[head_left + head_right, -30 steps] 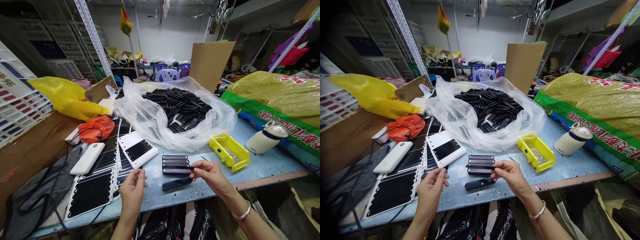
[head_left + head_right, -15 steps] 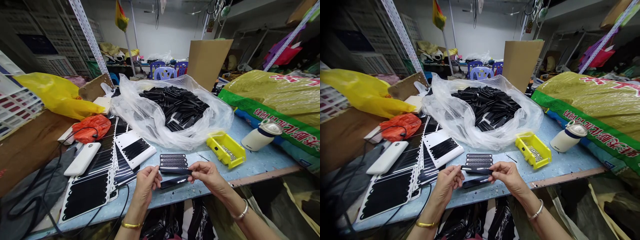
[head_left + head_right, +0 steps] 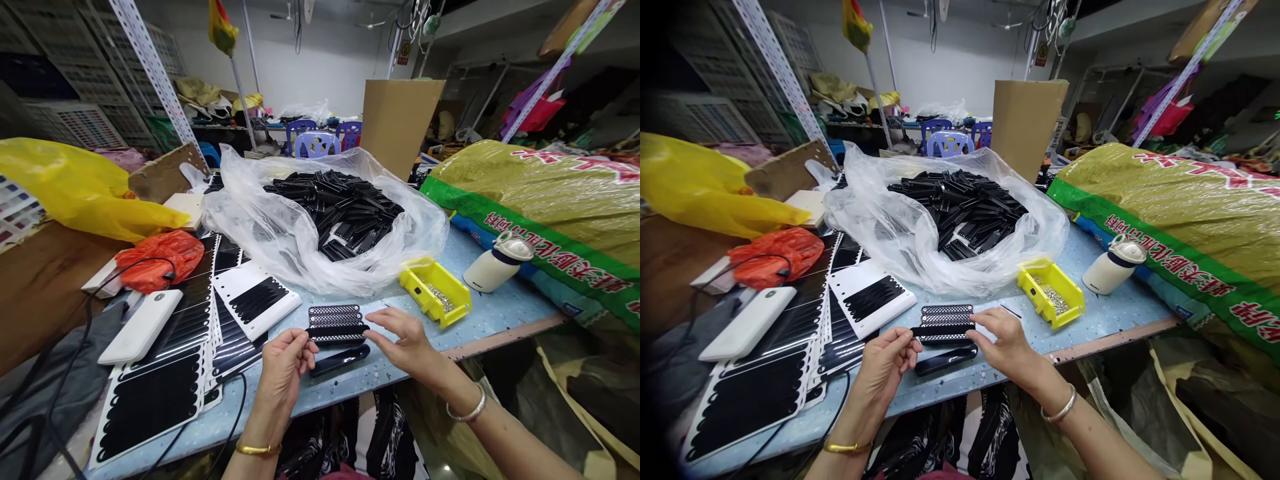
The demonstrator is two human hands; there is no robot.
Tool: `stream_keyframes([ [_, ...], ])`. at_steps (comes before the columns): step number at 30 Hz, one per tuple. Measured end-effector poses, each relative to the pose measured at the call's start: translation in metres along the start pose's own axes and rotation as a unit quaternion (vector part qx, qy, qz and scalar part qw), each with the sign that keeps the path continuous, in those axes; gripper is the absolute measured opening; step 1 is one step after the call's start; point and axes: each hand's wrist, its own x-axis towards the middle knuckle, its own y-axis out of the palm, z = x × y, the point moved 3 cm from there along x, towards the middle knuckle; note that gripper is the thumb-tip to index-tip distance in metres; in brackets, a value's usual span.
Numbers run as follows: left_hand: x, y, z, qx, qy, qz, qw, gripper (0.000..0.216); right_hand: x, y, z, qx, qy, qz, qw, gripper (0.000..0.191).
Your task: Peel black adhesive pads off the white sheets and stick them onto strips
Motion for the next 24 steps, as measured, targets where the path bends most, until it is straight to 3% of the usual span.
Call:
stream_keyframes([
  [4,-0.002,0.007,0.001,-0.015,-0.005,0.019,1.0,0.029,0.002,0.017,0.012,-0.061,-0.1,0.073,0.99,0.018],
  [8,-0.002,0.005,0.001,-0.024,-0.013,0.025,0.999,0.029,0.002,0.023,0.01,-0.086,-0.129,0.108,0.982,0.017],
  [18,0.002,0.004,0.003,0.048,0.019,0.027,0.998,0.032,-0.001,0.011,0.01,-0.034,-0.072,0.109,0.991,0.01],
  [22,0.007,0.005,0.003,0.136,0.043,0.023,0.989,0.032,0.002,0.0,0.011,-0.05,-0.054,0.147,0.986,0.007],
  [24,0.009,0.0,0.004,0.197,0.073,-0.011,0.978,0.034,0.004,-0.009,0.01,-0.057,-0.037,0.153,0.986,0.007],
])
